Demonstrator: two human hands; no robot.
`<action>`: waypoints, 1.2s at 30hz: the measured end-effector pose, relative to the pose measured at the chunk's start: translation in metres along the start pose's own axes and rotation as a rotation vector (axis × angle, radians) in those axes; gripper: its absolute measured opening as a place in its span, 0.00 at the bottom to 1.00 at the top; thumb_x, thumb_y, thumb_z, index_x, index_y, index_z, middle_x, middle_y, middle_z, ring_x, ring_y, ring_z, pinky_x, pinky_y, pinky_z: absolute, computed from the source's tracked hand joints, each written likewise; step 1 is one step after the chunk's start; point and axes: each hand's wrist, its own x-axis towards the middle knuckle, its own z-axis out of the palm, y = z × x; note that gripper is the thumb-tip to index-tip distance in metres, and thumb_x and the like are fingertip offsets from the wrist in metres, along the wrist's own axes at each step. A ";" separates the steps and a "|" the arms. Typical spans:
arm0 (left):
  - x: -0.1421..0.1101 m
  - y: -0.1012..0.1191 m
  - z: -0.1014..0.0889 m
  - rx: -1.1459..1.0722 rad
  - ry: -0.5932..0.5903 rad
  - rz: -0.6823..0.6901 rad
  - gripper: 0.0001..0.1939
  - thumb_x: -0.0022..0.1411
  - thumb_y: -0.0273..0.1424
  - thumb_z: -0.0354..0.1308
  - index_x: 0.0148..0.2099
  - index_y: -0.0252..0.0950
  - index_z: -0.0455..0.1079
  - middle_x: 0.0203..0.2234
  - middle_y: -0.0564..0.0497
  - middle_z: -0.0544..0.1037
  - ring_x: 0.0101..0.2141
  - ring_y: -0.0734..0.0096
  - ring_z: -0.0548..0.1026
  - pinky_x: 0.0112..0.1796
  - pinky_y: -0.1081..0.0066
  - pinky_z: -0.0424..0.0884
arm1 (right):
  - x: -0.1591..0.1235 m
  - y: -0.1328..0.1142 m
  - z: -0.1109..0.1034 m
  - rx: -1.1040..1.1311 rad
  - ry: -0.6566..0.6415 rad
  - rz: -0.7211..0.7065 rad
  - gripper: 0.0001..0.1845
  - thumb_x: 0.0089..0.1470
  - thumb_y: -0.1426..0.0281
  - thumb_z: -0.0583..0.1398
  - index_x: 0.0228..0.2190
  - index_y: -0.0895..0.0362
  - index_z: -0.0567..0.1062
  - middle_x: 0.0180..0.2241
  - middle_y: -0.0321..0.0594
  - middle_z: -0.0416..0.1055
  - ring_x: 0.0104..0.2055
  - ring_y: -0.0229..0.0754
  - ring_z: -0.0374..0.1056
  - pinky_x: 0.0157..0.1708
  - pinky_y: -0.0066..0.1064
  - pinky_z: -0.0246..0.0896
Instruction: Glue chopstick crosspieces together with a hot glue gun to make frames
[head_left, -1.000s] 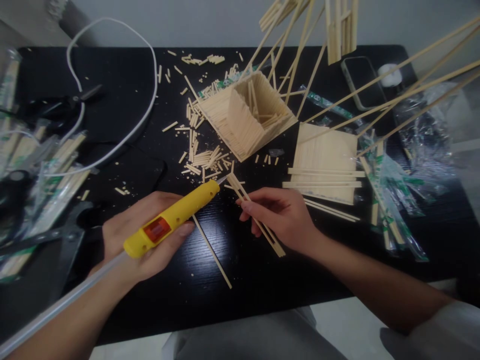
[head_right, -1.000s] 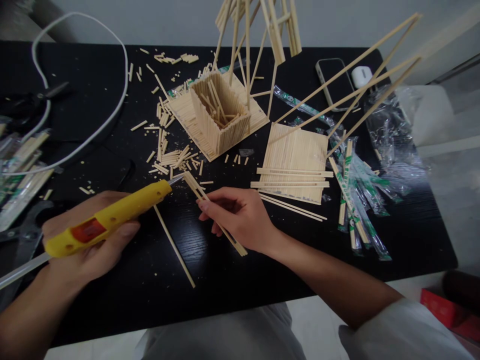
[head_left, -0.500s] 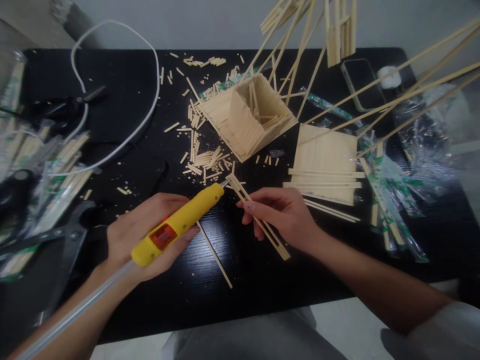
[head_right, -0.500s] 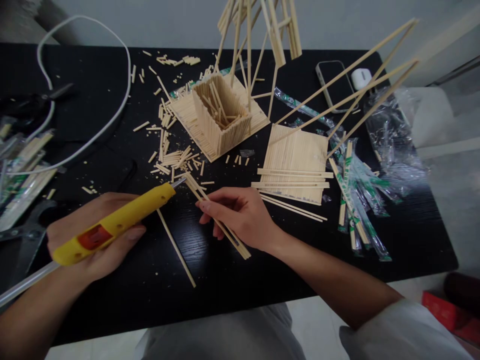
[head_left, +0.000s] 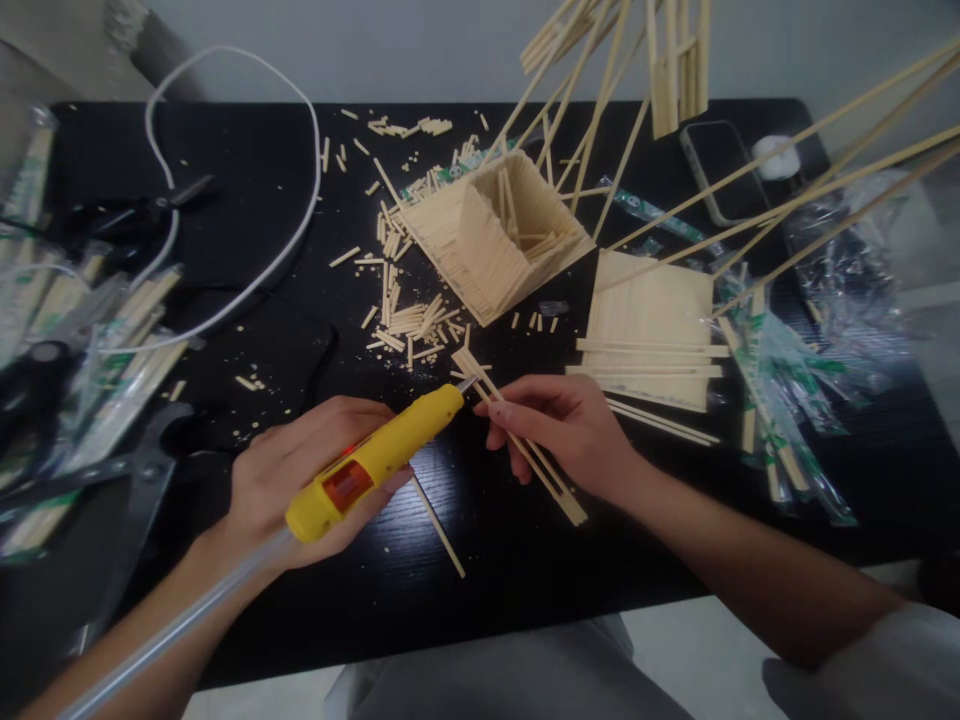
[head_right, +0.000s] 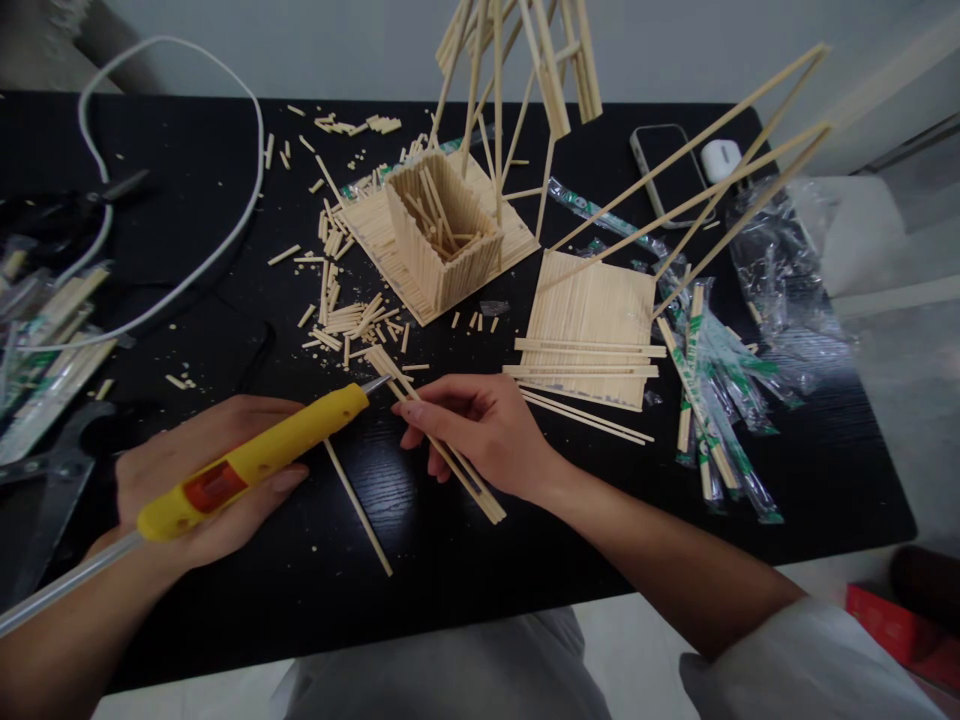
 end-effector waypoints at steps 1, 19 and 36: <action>-0.001 -0.001 0.000 -0.002 0.010 -0.004 0.07 0.72 0.36 0.60 0.50 0.42 0.73 0.38 0.49 0.84 0.35 0.65 0.84 0.31 0.69 0.80 | 0.000 0.000 0.000 -0.002 0.002 0.001 0.18 0.51 0.57 0.77 0.31 0.59 0.85 0.23 0.34 0.80 0.16 0.31 0.70 0.15 0.21 0.66; -0.002 -0.001 0.000 -0.024 0.013 0.013 0.07 0.70 0.35 0.62 0.50 0.42 0.75 0.39 0.49 0.85 0.34 0.65 0.85 0.29 0.69 0.79 | -0.001 0.004 -0.003 0.021 -0.029 0.021 0.15 0.55 0.60 0.75 0.34 0.59 0.86 0.24 0.35 0.80 0.17 0.32 0.70 0.15 0.20 0.67; 0.000 0.001 -0.001 -0.008 0.030 0.022 0.07 0.72 0.36 0.60 0.50 0.42 0.74 0.37 0.50 0.83 0.35 0.66 0.84 0.30 0.69 0.80 | -0.001 0.005 0.000 -0.054 0.022 -0.059 0.15 0.53 0.60 0.76 0.32 0.59 0.85 0.24 0.34 0.79 0.17 0.30 0.69 0.15 0.20 0.64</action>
